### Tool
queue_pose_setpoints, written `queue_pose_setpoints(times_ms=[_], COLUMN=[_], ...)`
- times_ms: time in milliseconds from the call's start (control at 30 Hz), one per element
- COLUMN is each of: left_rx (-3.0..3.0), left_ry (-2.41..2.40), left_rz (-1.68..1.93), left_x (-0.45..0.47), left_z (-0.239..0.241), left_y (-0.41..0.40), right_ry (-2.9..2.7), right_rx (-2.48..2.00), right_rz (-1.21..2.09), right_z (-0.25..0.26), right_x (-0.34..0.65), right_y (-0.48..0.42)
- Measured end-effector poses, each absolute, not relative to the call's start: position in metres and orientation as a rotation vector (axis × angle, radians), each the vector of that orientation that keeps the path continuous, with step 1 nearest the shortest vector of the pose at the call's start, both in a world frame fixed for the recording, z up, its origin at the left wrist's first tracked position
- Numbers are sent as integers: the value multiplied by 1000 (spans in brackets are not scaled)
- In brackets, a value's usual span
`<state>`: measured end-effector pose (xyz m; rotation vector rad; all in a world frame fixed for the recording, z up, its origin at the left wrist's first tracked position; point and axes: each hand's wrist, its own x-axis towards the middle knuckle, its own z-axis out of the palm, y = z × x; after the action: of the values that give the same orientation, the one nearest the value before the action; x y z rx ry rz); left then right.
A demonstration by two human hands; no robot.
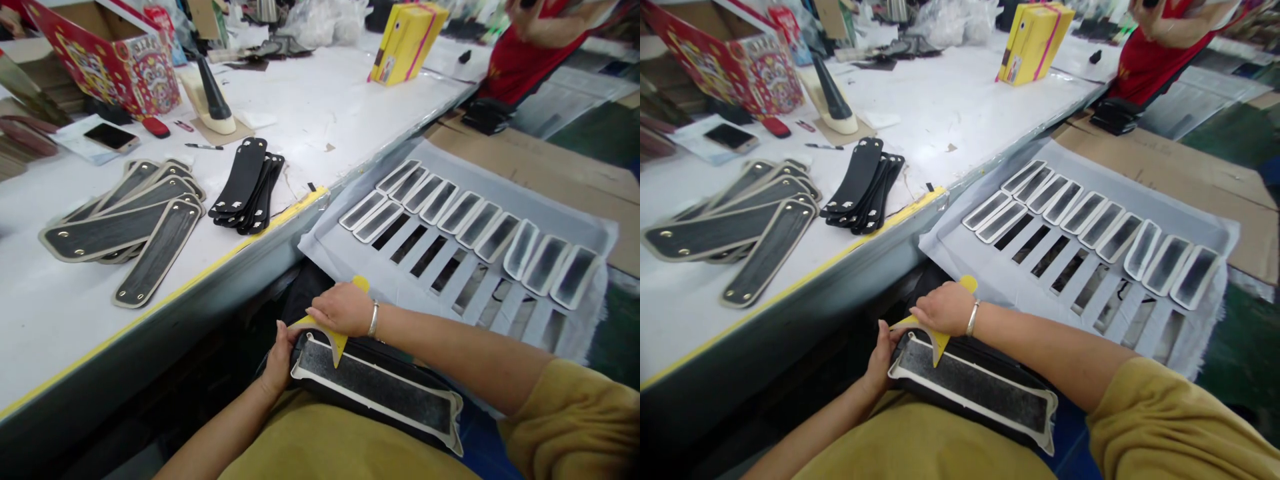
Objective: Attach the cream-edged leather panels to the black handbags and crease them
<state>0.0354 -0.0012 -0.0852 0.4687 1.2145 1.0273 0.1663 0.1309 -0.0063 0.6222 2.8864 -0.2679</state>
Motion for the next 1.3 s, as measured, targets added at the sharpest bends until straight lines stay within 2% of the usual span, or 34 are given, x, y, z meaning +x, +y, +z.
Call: queue_pose_setpoints(times_ms=[167,300,367,467,600,700,833,900,967,1100,1300], left_rx=[493,517,505,501,534,567,622,593,525,454,554], left_ry=[1151,1224,1297,1308,1171,1166,1101,1033,988,964,1001], left_rz=[1064,1023,1014,1005,973,963,980,974,921,808,697], left_x=[36,32,30,29,28,25,15,10,5,-4,-12], left_z=[-84,-86,-87,-84,-74,-68,-64,-62,-57,-50,-49], left_y=[-3,-5,-6,-3,5,11,17,22,26,34,46], right_ry=[3036,3013,2978,2904,2625,2307,1762,1661,1685,1691,1624], right_rx=[41,-238,-200,148,827,1149,1174,1099,1178,1516,1519], right_rz=[-217,-190,-204,-338,-790,-1280,-2136,-2336,-2327,-2106,-1939], right_z=[-3,-1,2,6,3,-4,-6,-6,-7,-6,7], right_x=[152,132,125,126,146,171,202,210,211,199,176], right_y=[158,160,161,169,178,170,141,128,122,118,116])
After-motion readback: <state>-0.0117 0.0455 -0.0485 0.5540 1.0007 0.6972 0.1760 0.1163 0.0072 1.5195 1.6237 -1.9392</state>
